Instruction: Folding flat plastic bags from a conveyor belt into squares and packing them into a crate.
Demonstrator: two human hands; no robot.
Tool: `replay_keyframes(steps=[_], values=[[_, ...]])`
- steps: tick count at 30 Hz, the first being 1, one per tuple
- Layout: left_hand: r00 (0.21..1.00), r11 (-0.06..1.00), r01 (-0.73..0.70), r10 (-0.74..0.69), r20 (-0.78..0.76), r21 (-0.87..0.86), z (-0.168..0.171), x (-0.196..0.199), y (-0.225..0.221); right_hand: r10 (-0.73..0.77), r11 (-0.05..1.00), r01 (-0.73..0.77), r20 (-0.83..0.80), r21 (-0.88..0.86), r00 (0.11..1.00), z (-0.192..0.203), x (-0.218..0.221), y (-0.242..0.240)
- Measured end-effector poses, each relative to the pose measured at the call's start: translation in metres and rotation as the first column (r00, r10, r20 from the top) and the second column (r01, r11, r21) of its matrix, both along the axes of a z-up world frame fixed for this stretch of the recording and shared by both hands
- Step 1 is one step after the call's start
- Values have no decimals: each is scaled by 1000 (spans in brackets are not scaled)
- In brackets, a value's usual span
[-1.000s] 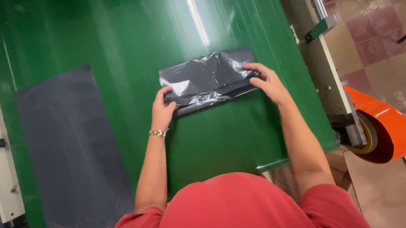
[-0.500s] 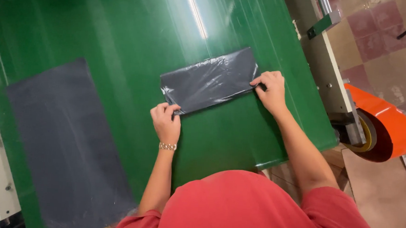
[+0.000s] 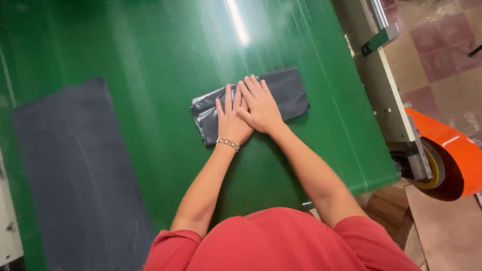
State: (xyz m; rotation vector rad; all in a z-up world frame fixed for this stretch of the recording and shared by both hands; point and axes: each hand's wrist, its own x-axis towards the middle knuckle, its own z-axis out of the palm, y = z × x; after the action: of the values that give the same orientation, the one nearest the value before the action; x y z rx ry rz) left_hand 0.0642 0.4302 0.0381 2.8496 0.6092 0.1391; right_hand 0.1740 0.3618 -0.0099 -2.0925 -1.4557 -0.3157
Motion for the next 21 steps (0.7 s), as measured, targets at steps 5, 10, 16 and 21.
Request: replay_keyframes(steps=[5,10,16,21], values=[[999,1000,-1,3,-49,30,-13,-46,34,-79,970,100,101,-220,992,3,45,-41],[992,995,90,-86,-97,46,-19,-102,66,-244,928,278,160,-248,956,13,85,-79],[810,688,329,-557,180,647,-52,-95,71,97,982,-87,58,-166,994,12,-27,-50],[752,697,538,-651,103,474,-111,-82,55,244,958,-241,2,-155,970,-11,-98,-69]])
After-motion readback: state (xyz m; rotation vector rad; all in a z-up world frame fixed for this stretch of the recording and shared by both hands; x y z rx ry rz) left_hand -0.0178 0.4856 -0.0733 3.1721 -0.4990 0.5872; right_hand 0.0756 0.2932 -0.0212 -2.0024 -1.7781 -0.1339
